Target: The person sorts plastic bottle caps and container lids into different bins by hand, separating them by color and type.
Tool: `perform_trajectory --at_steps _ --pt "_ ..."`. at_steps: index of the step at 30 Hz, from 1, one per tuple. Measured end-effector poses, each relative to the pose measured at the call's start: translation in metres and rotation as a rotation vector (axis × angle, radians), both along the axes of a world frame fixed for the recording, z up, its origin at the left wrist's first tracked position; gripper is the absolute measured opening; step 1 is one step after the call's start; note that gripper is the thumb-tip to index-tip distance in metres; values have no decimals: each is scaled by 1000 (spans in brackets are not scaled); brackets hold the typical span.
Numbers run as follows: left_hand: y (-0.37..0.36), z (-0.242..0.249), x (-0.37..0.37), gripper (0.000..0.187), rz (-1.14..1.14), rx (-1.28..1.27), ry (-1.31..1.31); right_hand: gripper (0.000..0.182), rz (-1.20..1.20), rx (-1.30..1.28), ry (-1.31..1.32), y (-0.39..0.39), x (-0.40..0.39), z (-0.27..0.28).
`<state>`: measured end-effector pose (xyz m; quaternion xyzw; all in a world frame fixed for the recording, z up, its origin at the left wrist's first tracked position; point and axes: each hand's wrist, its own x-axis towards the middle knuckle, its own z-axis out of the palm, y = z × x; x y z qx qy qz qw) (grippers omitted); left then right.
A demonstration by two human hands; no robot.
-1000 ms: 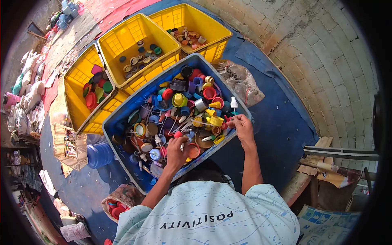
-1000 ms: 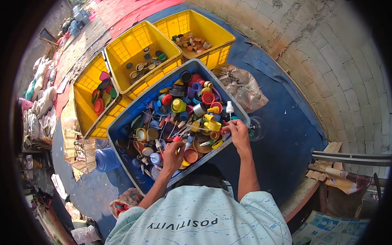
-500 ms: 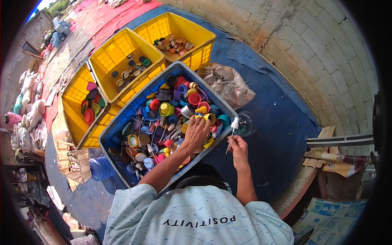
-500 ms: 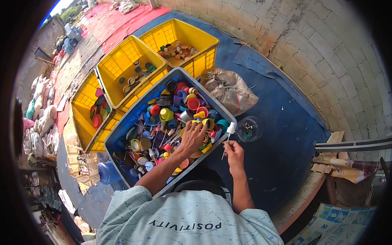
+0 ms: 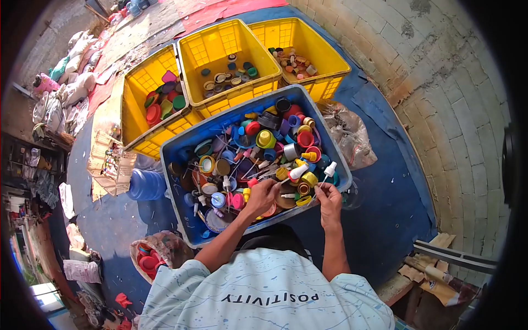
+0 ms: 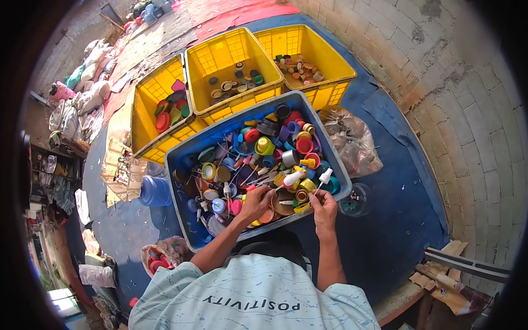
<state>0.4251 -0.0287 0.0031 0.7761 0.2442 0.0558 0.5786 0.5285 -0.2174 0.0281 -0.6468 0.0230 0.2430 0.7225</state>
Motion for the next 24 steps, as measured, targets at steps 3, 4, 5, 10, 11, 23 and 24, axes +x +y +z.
perform_trajectory --at_steps 3,4,5,10,11,23,24 --pt "13 0 -34 28 234 -203 -44 15 139 99 65 29 2 -4" --pt "16 1 -45 28 322 -315 -101 15 177 116 107 40 1 -6" --pt "21 -4 -58 27 391 -487 -36 15 216 133 148 51 -1 -8" --pt "32 4 -111 23 643 -1075 -200 14 319 237 411 110 -25 -27" --pt "32 3 -119 23 670 -1086 -216 13 331 193 441 122 -30 -25" --pt "22 3 -175 26 760 -1321 -566 14 507 196 484 154 -79 -43" --pt "23 4 -178 26 756 -1303 -587 15 517 200 490 152 -82 -41"
